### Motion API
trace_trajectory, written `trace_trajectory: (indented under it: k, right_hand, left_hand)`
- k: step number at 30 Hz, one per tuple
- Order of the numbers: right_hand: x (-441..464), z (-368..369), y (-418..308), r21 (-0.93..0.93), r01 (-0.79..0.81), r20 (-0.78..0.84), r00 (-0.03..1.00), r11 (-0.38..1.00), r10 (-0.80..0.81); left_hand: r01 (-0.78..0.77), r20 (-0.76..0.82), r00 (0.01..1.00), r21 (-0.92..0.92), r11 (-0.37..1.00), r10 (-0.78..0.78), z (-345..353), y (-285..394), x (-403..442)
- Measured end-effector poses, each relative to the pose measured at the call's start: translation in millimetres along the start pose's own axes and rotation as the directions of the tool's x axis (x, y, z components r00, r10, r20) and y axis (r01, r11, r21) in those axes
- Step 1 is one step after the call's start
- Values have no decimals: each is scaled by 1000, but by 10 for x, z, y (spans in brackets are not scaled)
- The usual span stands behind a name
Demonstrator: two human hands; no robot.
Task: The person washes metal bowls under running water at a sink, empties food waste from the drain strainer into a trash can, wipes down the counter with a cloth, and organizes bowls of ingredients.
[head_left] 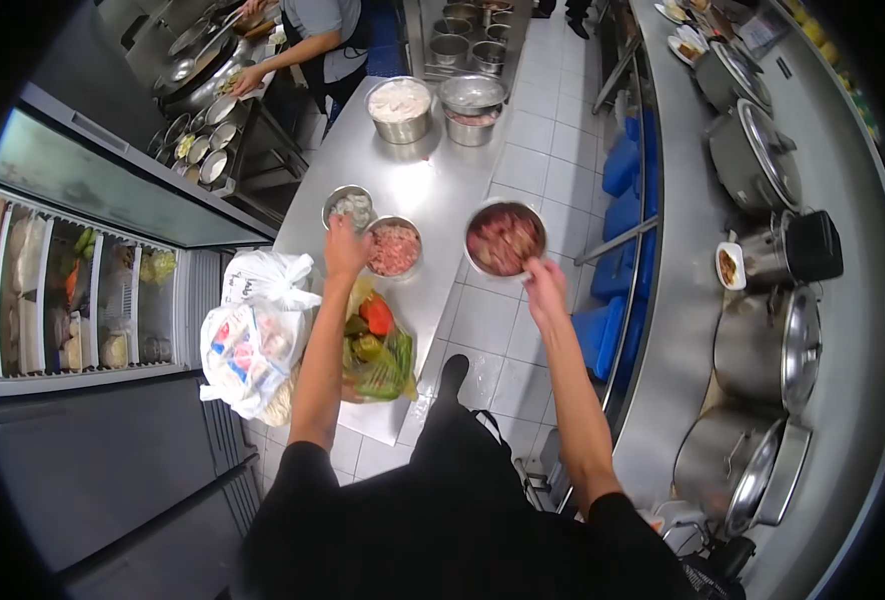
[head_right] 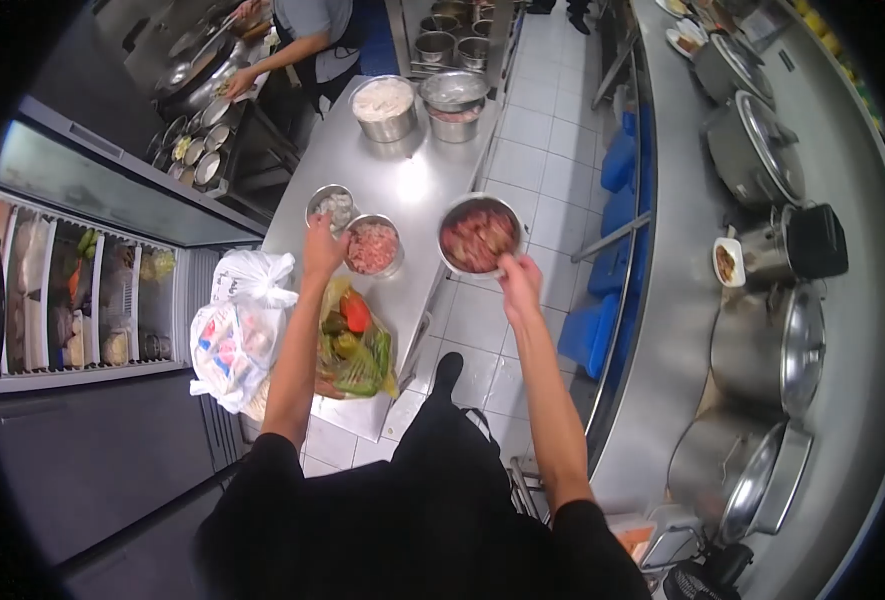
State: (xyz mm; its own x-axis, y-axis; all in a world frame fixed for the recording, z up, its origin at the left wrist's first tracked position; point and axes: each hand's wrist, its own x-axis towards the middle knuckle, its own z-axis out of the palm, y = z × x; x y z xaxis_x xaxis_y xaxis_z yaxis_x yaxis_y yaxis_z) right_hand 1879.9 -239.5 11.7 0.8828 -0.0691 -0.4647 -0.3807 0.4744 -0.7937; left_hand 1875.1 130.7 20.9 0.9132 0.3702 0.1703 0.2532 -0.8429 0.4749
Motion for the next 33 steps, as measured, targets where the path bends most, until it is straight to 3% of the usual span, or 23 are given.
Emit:
trace_trajectory:
  k: [5,9,13,14,15,16,17,18,19,20,21,22,23,24,25,27,28,30,31,33]
  right_hand:
    - [1367,1334,583,-74,-94,71,993,993,99]
    - [1791,2225,1075,-64,-182,156,969,981,190]
    - [1853,2667,1427,1,-243,207,949,970,237]
    - [1835,2671,1484,49,-240,278,936,970,218]
    - [1795,2616,1414,-140,-199,365,900,970,237]
    - [1482,2561,1103,-334,-112,343,910,936,232]
    - [1354,2388,1073,-346,-47,382,905,937,187]
    - [1312,2131,1257,-253,54,408,911,966,56]
    - [1068,1760,1212,-191,58,447,894,980,34]
    - [820,1378,1152,-128,57,485,875,990,12]
    - [566,983,1085,-65,51,521,853,997,-10]
    - [58,533,775,-224,279,491,860,934,-139]
    - [-358,76,546,-281,252,431,895,926,-112]
    - [-729,-424,353,-329,213,370,925,920,-82]
    - [-1129,-987,220,-332,182,218,969,926,-112]
    - [-2036,-1929,118,-303,129,-21,990,944,-142]
    - [-2508,-2416,73,-325,158,-153,964,933,-217]
    - [-3579,-3117,-163,-207,145,-462,857,968,-227]
    - [-4040,-3499,-62,-57,248,-606,761,967,-230]
    - [-5081,-4001,-65,-1,450,-788,549,893,-277]
  left_hand:
    - [40,104,994,44,998,-44,214,-103,84]
    - [35,103,994,34,999,-39,233,-205,115]
    - [81,122,989,6,997,-81,208,-206,91]
    - [65,111,992,30,997,-67,231,-241,87]
    - [36,108,993,50,998,-41,265,-338,101]
    - [-7,123,992,57,998,0,323,-384,108]
    - [24,97,995,52,998,-29,358,-402,125]
    - [-44,75,996,84,995,38,406,-504,143]
    - [1,242,970,84,996,-21,501,-675,219]
    - [-91,323,945,82,992,60,296,-448,176]
    - [-58,214,973,-119,991,83,448,-699,155]
    - [-155,139,980,76,985,143,338,-564,90]
    - [-261,67,964,47,964,257,178,-378,-39]
    - [-345,-37,939,-94,934,343,14,-77,-139]
    - [-270,-12,962,-197,942,274,-51,179,-254]
    - [-336,-44,941,-198,921,334,-93,593,-557]
    - [-385,-132,920,-122,915,369,-42,703,-702]
    - [-483,-113,876,-163,861,470,-86,1284,-1210]
    - [-516,-116,856,-178,838,503,-102,1539,-1465]
    - [-493,17,857,-268,828,516,-113,1937,-1936]
